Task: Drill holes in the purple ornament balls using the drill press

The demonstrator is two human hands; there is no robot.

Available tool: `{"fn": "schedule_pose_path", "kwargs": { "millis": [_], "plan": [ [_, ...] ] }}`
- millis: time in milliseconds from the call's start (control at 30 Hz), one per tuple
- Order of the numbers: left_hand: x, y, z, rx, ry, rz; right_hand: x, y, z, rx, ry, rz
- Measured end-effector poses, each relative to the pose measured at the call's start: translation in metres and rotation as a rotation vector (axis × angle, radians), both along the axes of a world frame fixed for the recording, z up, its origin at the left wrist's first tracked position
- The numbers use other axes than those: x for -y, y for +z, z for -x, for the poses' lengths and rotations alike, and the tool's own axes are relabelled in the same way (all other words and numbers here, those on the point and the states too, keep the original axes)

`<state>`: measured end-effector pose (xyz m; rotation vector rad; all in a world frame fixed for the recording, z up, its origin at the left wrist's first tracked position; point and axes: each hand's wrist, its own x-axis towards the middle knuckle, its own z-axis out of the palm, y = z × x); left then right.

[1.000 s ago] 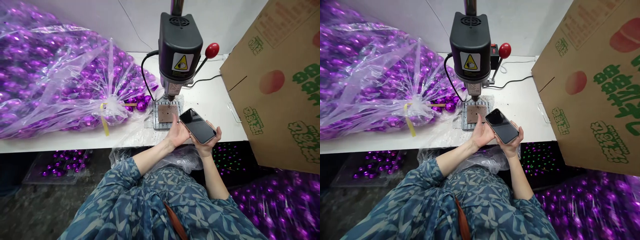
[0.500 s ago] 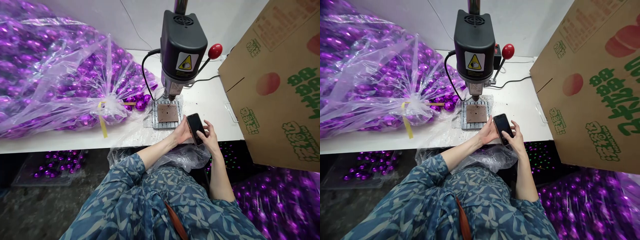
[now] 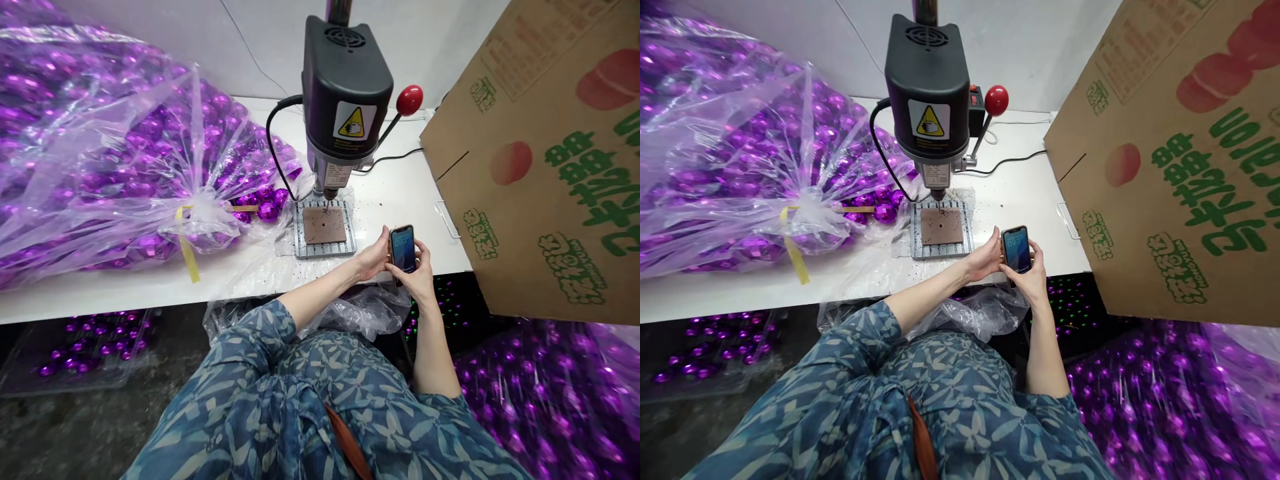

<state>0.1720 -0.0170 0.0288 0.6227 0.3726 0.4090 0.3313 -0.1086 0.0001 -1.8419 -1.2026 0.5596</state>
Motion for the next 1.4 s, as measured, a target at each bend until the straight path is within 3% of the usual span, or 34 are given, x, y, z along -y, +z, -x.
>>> {"fn": "schedule_pose_path", "kwargs": {
  "millis": [233, 367, 633, 933, 1200, 1400],
  "plan": [
    [0.024, -0.010, -0.017, -0.083, -0.017, -0.013, 0.003, -0.015, -0.010, -0.044, -0.194, -0.012],
    [0.036, -0.007, -0.030, -0.090, -0.030, 0.034, 0.012, -0.016, -0.022, -0.132, -0.141, -0.016],
    [0.024, -0.006, -0.042, -0.064, 0.074, 0.148, 0.037, 0.004, -0.042, -0.142, 0.057, -0.027],
    [0.025, -0.002, -0.059, -0.059, 0.126, 0.155, 0.044, 0.015, -0.042, -0.004, 0.046, 0.024],
    [0.033, 0.005, -0.056, -0.069, 0.101, 0.184, 0.049, 0.017, -0.047, 0.000, 0.053, 0.022],
    [0.034, 0.001, -0.055, -0.028, 0.091, 0.156, 0.052, 0.015, -0.047, -0.046, 0.031, -0.013]
  ]
}}
